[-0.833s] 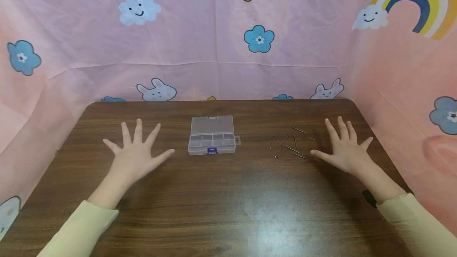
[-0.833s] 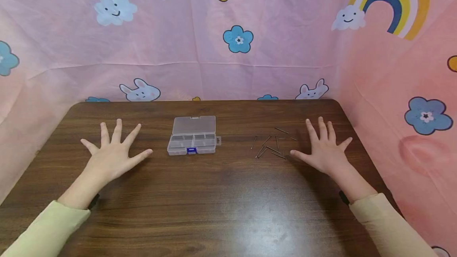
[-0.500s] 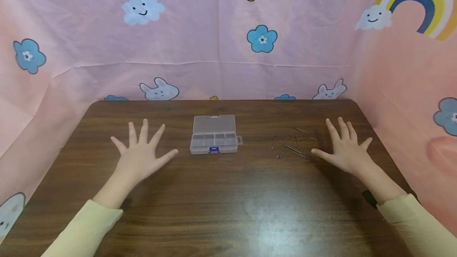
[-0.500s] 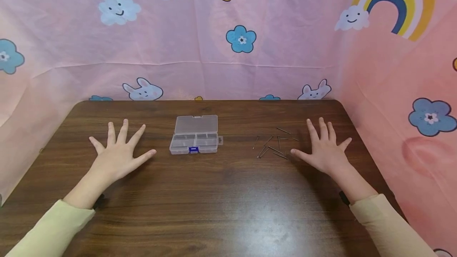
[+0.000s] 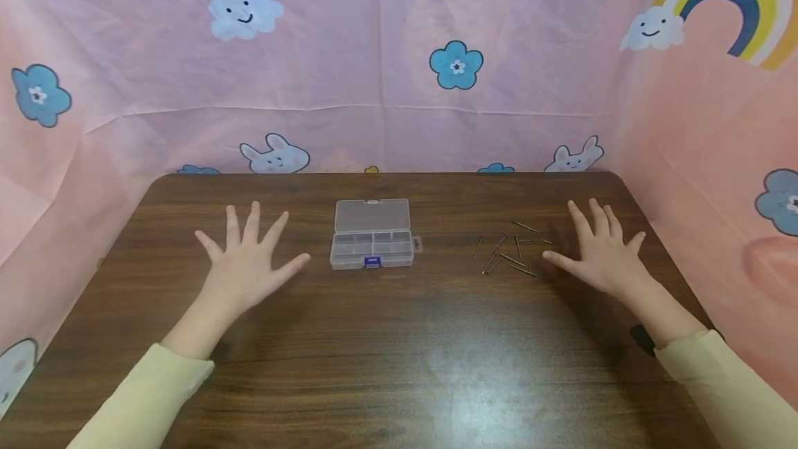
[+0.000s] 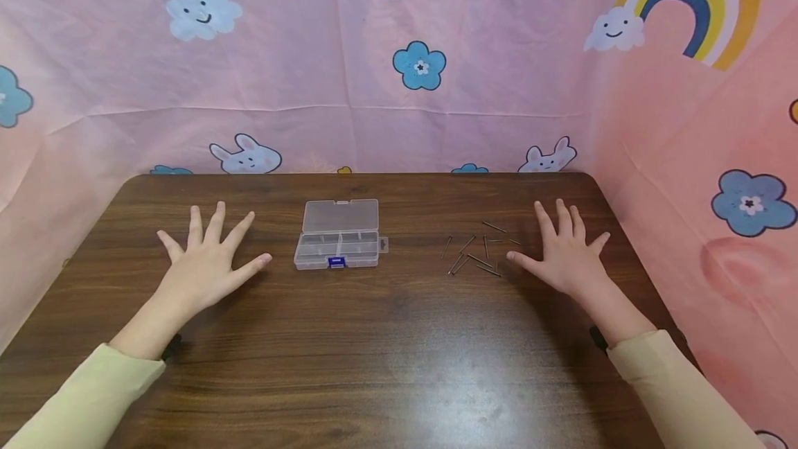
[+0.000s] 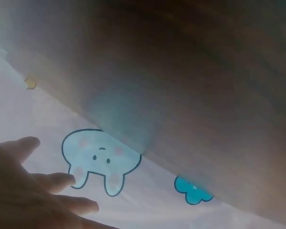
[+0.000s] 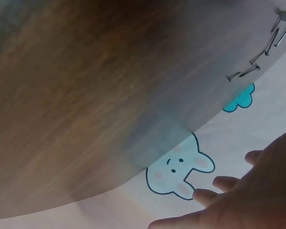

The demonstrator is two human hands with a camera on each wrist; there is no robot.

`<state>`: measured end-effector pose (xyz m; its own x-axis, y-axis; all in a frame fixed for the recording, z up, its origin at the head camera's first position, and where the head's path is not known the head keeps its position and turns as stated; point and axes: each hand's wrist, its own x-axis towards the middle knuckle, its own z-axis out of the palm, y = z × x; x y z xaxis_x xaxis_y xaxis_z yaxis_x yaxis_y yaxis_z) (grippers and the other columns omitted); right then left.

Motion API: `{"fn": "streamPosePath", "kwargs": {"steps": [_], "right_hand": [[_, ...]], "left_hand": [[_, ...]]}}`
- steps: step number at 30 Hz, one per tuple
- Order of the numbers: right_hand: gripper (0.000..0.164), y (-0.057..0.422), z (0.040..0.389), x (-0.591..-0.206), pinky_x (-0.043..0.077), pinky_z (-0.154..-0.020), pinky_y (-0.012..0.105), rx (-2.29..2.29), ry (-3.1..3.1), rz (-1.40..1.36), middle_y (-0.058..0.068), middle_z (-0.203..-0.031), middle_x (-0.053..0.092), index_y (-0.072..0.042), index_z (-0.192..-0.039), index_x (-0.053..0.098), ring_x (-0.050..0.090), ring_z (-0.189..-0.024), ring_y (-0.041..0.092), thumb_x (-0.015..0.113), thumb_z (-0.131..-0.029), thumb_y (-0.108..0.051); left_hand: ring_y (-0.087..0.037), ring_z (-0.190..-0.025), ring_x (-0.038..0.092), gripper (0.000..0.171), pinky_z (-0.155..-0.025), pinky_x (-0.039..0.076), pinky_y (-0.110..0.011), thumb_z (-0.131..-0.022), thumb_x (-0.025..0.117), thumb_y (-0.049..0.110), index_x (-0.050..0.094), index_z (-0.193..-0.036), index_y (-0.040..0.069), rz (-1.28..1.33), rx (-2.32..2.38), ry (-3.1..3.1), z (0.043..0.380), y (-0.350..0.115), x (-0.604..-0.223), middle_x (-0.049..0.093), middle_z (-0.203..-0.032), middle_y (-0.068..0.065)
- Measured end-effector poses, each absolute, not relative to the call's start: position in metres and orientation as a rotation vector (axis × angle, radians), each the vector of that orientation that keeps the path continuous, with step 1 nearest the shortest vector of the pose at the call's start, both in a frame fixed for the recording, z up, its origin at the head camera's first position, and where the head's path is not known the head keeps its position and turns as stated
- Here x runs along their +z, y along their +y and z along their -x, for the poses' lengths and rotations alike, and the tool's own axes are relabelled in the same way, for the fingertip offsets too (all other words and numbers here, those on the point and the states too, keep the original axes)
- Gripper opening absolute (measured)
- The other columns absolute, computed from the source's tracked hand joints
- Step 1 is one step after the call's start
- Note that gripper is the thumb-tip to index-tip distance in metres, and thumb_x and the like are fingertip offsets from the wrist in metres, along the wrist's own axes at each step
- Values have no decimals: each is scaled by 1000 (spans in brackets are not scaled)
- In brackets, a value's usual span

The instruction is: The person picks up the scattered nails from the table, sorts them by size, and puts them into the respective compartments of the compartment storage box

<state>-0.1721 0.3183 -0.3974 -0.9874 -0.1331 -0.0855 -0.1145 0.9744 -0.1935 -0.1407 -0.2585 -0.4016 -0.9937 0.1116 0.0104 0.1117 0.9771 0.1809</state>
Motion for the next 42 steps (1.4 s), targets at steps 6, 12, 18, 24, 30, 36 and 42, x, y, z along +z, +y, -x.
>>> {"fn": "streamPosePath", "kwargs": {"steps": [6,12,18,24,30,36,42], "right_hand": [[108,318,182,-394,10,-102,98,-361,3054,208,38,-171,5,-12,-171,4,13,-150,70,58,-99,-70],[97,314,192,-387,21,-110,89,-464,3033,244,42,-168,14,-4,-169,14,22,-147,71,57,-104,-61],[90,309,197,-383,29,-111,84,-582,2977,228,42,-166,17,-4,-169,14,22,-150,65,49,-108,-59],[80,303,203,-384,29,-117,77,-756,2993,219,37,-164,30,0,-166,26,28,-152,56,48,-110,-53],[70,299,211,-388,36,-115,71,-977,2991,182,35,-152,48,2,-159,39,45,-142,53,52,-110,-46],[60,296,218,-393,41,-114,69,-1122,2909,121,34,-147,55,4,-152,46,53,-137,53,57,-110,-37],[53,295,226,-399,45,-113,65,-1170,2814,93,33,-145,57,5,-148,50,54,-136,51,58,-110,-31]], "left_hand": [[-62,-157,-16,92,-104,-11,-95,-101,48,73,26,-169,16,160,-450,-3116,147,-254,-395,2,-174,-34],[-62,-157,-12,85,-107,-4,-95,-105,44,68,26,-169,14,164,-645,-3106,153,-247,-392,4,-174,-33],[-63,-158,7,79,-115,5,-90,-108,41,64,33,-166,11,204,-790,-3058,157,-239,-392,17,-173,-34],[-60,-157,18,74,-117,18,-85,-110,40,60,35,-166,11,205,-955,-3023,161,-231,-392,24,-172,-31],[-53,-155,29,68,-122,24,-76,-111,48,51,39,-164,9,168,-1140,-2987,167,-224,-392,33,-168,-29],[-46,-147,49,65,-120,40,-64,-109,59,39,40,-162,6,46,-1463,-2972,171,-217,-397,42,-165,-26],[-44,-146,52,69,-122,38,-63,-106,66,29,36,-164,6,-20,-1730,-2950,172,-215,-399,45,-163,-26]]}}
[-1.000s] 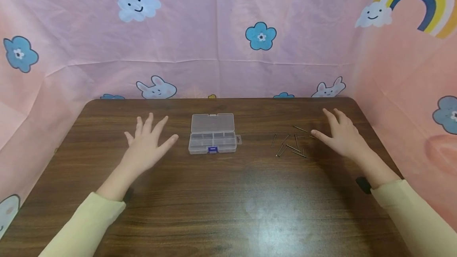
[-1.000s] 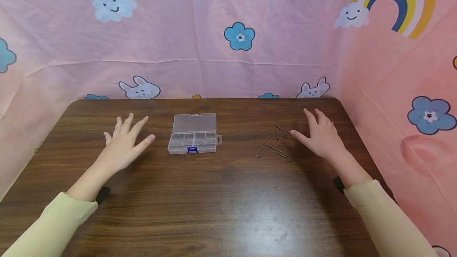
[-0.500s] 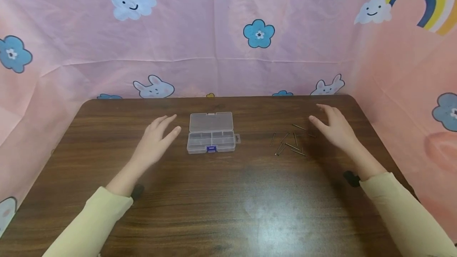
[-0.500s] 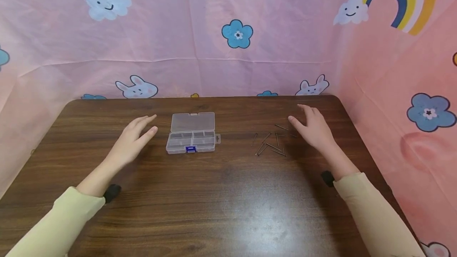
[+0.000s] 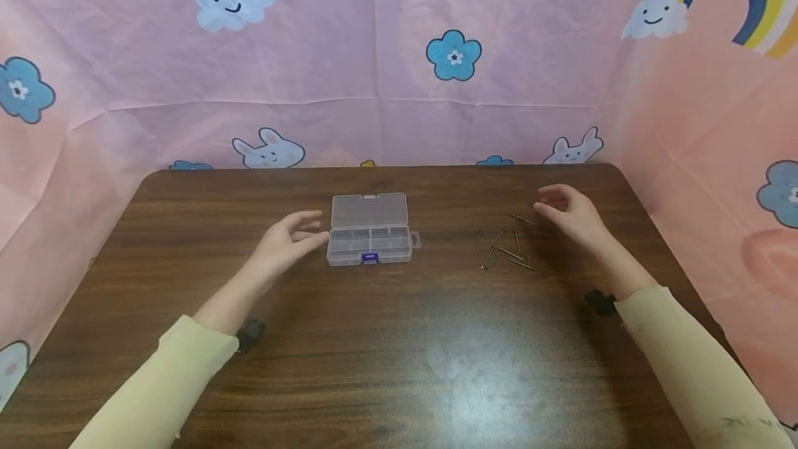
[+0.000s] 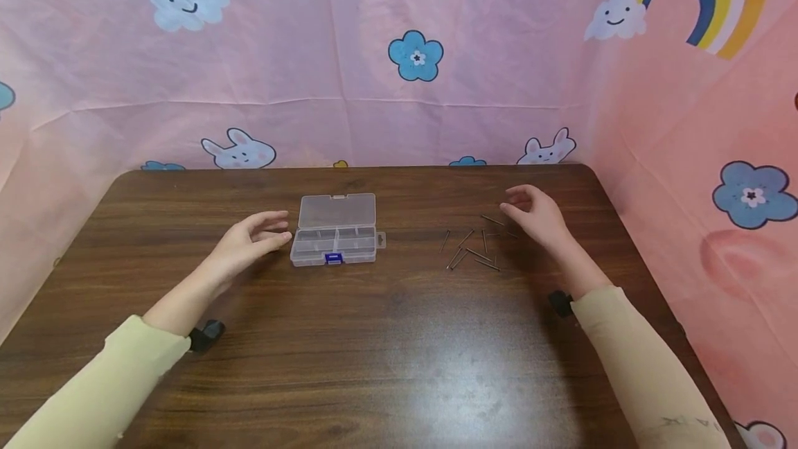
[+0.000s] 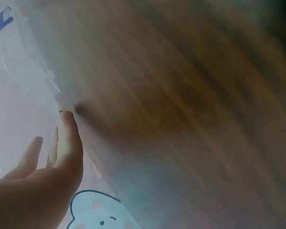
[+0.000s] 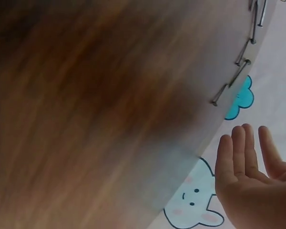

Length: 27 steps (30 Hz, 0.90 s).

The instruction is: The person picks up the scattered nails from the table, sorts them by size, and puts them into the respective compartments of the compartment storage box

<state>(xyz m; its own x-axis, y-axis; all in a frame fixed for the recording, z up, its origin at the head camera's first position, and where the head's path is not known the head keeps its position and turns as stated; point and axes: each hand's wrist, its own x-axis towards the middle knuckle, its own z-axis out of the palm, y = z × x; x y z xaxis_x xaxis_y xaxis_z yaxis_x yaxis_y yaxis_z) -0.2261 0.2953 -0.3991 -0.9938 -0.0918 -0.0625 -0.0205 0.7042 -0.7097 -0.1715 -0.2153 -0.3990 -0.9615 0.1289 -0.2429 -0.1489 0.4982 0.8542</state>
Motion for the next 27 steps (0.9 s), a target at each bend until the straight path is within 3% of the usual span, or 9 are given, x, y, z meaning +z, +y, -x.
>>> {"fn": "streamPosePath", "kwargs": {"steps": [3,7,14,18,27], "right_hand": [[51,296,231,-402,48,-108,58,-1172,2794,85,33,-143,58,6,-146,53,56,-132,49,58,-110,-29],[47,298,236,-405,48,-101,41,-1174,2760,74,32,-142,59,6,-142,57,58,-127,43,59,-110,-28],[43,301,243,-411,46,-83,15,-1195,2704,85,23,-125,69,7,-136,63,58,-96,5,66,-106,-24],[40,299,245,-414,47,-77,11,-1192,2708,145,19,-112,72,10,-130,65,57,-87,-1,72,-102,-17],[32,296,247,-420,47,-71,14,-1126,2764,163,8,-97,72,10,-119,71,57,-82,3,79,-96,-10]], "left_hand": [[-45,-147,50,70,-125,34,-63,-106,67,26,34,-164,6,48,1477,2400,174,-215,-400,44,-163,-27],[-44,-148,49,71,-126,30,-65,-105,67,23,33,-165,5,77,1500,2328,177,-216,-402,45,-162,-27],[-44,-143,54,68,-125,33,-64,-102,70,18,39,-160,2,38,1496,2301,177,-216,-406,50,-158,-27],[-43,-138,58,63,-122,39,-62,-101,72,16,45,-155,-1,24,1473,2326,177,-217,-408,54,-155,-28],[-43,-135,60,58,-118,46,-57,-100,72,12,49,-150,-4,1,1437,2373,176,-215,-413,59,-147,-30]]}}
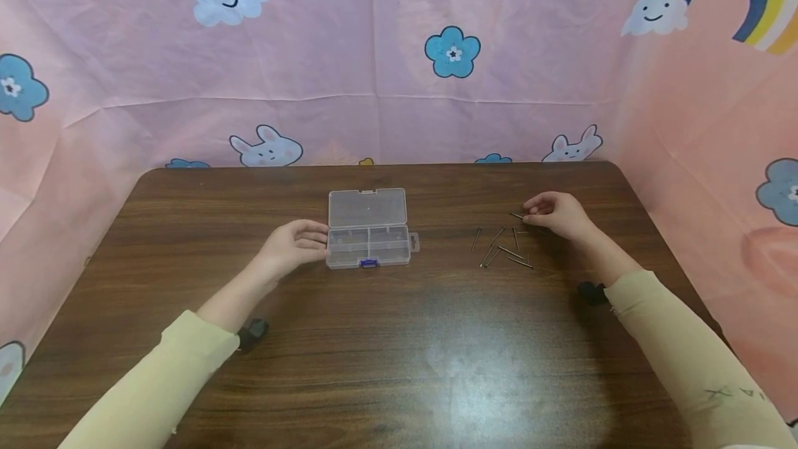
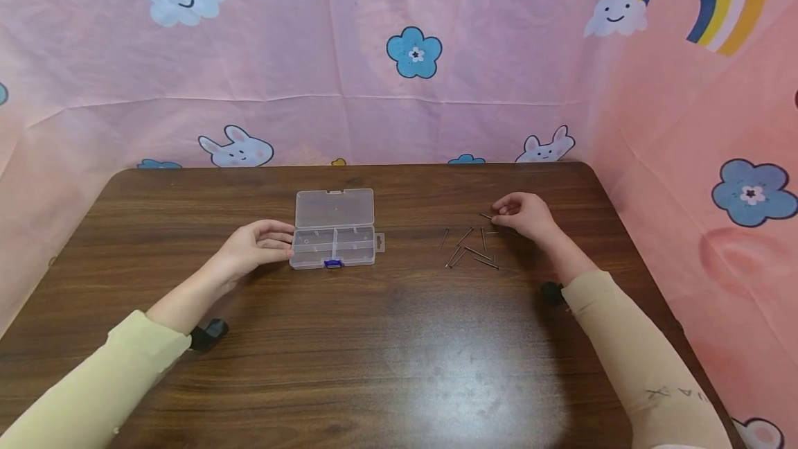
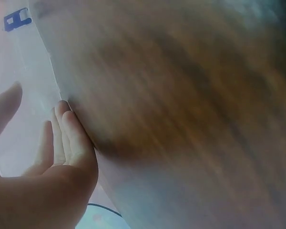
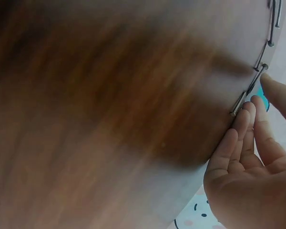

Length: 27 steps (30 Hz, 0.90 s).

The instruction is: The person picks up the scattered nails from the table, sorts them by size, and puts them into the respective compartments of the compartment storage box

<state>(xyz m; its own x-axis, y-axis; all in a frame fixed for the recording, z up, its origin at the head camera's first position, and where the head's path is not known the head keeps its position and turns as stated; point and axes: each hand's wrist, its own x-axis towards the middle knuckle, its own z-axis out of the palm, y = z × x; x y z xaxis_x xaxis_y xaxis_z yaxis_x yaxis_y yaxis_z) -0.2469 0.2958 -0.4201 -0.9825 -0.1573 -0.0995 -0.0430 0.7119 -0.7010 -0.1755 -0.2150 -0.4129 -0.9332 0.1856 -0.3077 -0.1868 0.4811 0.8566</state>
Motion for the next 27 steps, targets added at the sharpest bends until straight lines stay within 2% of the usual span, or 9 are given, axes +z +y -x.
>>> {"fn": "streamPosePath", "kwargs": {"steps": [13,16,20,23,27], "right_hand": [[25,292,248,-418,46,-70,18,-1041,2820,118,1,-86,73,5,-112,77,59,-79,7,79,-96,-13],[22,291,248,-416,46,-72,22,-1014,2834,108,8,-88,75,4,-110,78,58,-81,12,78,-97,-14],[21,291,248,-417,46,-77,27,-969,2849,108,21,-102,76,3,-107,79,59,-87,17,77,-98,-16],[21,290,249,-419,46,-78,29,-950,2855,111,24,-109,77,3,-106,79,60,-89,19,76,-99,-16],[21,289,249,-420,46,-78,29,-923,2866,126,25,-109,77,3,-104,79,61,-91,23,74,-99,-16]], "left_hand": [[-38,-132,62,57,-116,49,-52,-101,73,15,50,-150,-3,21,1419,2383,173,-213,-412,60,-145,-28],[-38,-132,62,58,-116,49,-52,-101,72,16,50,-150,-3,21,1419,2380,173,-213,-412,60,-146,-28],[-39,-133,62,57,-116,48,-53,-102,72,17,50,-151,-3,29,1424,2378,173,-213,-412,60,-147,-28],[-39,-134,62,56,-117,48,-54,-102,72,17,51,-150,-3,33,1424,2381,173,-213,-412,60,-147,-28],[-40,-134,62,55,-117,49,-54,-102,71,16,51,-150,-4,30,1426,2380,173,-213,-412,60,-147,-29]]}}
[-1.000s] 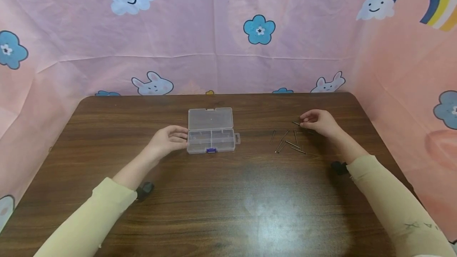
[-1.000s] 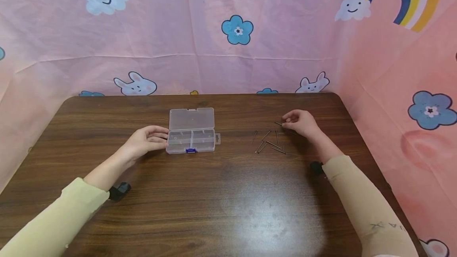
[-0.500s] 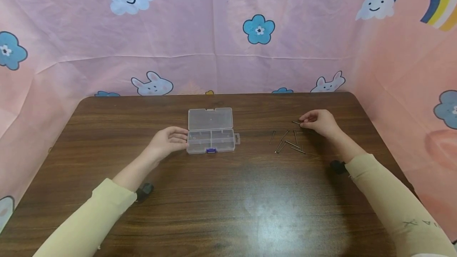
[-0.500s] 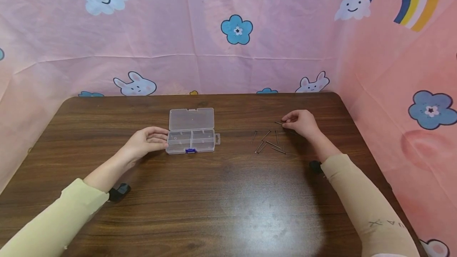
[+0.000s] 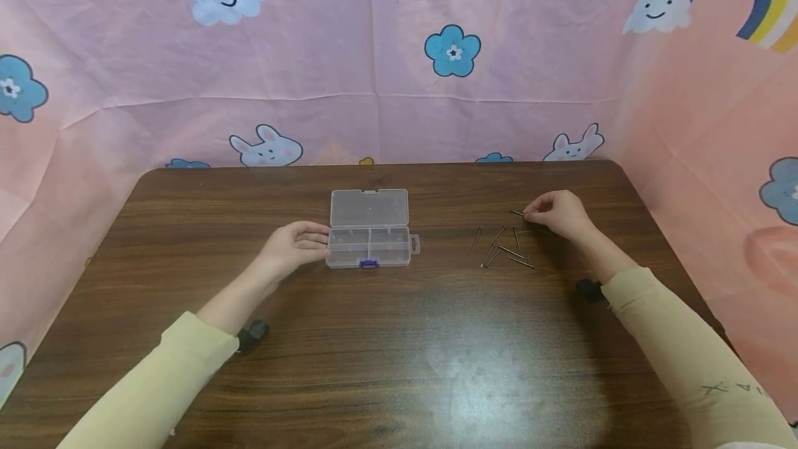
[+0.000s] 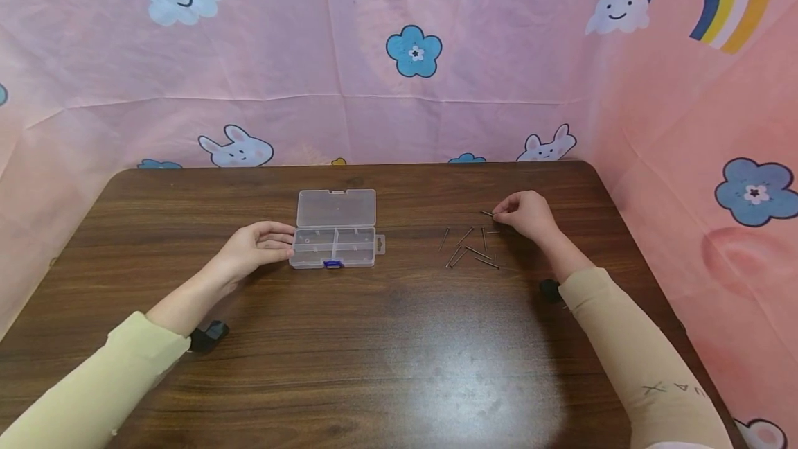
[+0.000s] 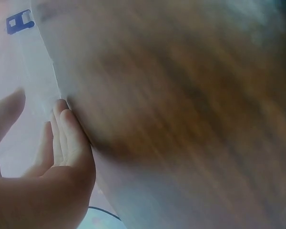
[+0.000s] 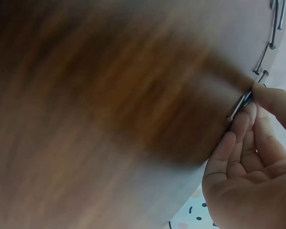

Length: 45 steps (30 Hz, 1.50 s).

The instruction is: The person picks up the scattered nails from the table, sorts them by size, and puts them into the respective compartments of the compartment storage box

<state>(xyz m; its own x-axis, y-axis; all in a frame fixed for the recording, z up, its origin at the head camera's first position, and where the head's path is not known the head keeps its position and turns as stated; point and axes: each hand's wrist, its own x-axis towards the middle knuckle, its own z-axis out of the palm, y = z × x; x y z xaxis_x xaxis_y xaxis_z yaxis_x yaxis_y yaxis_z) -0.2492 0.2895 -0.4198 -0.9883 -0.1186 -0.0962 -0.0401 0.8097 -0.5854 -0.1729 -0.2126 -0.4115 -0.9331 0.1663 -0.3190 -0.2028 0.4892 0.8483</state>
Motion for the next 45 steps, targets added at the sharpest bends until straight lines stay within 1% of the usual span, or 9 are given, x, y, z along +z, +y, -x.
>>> {"fn": "streamPosePath", "kwargs": {"steps": [5,9,17,19,22,25,29,38,45], "right_hand": [[22,290,250,-417,46,-79,31,-893,2856,140,26,-113,76,3,-104,79,63,-98,31,73,-100,-18],[22,292,252,-418,46,-80,31,-891,2841,145,25,-113,76,3,-103,79,63,-100,32,73,-100,-19],[24,281,252,-414,46,-83,29,-940,2812,189,25,-112,77,5,-104,79,62,-94,20,73,-101,-18],[24,276,253,-413,47,-85,30,-945,2814,215,24,-111,78,5,-103,79,63,-96,20,72,-101,-18],[24,266,253,-411,50,-90,36,-960,2806,256,24,-112,78,4,-102,79,68,-103,28,71,-101,-18],[24,254,252,-407,52,-97,47,-997,2776,271,26,-116,77,4,-105,79,68,-114,38,70,-102,-18],[24,237,251,-402,53,-101,53,-1051,2746,279,26,-121,75,3,-107,79,66,-120,42,70,-102,-18],[17,196,252,-392,53,-92,39,-1153,2696,374,21,-116,78,-1,-104,81,69,-111,32,71,-98,-14],[13,163,253,-388,50,-78,29,-1224,2658,445,17,-107,79,-2,-101,82,63,-85,16,74,-96,-12]], "left_hand": [[-40,-135,63,54,-117,49,-53,-102,70,14,51,-150,-4,47,1434,2375,173,-211,-410,60,-147,-29],[-40,-135,63,55,-117,49,-54,-102,71,14,50,-150,-4,47,1438,2367,172,-211,-409,60,-148,-30],[-40,-135,63,56,-118,47,-56,-102,72,15,50,-150,-4,54,1437,2356,172,-211,-410,61,-147,-29],[-40,-135,63,56,-119,46,-56,-102,72,15,50,-150,-4,57,1438,2351,171,-211,-410,61,-146,-29],[-40,-134,63,56,-118,46,-56,-102,72,15,50,-149,-4,56,1445,2344,171,-212,-410,61,-146,-29],[-39,-133,63,56,-118,47,-56,-101,72,14,50,-149,-5,55,1455,2338,170,-212,-410,61,-145,-29],[-39,-134,63,56,-119,46,-55,-101,72,14,50,-149,-5,51,1470,2328,171,-213,-410,61,-145,-29],[-35,-131,65,56,-118,48,-52,-101,73,15,51,-148,-5,65,1469,2322,172,-215,-411,62,-145,-28],[-35,-133,64,57,-119,46,-53,-101,73,17,50,-150,-4,58,1476,2303,173,-215,-413,61,-146,-27]]}}
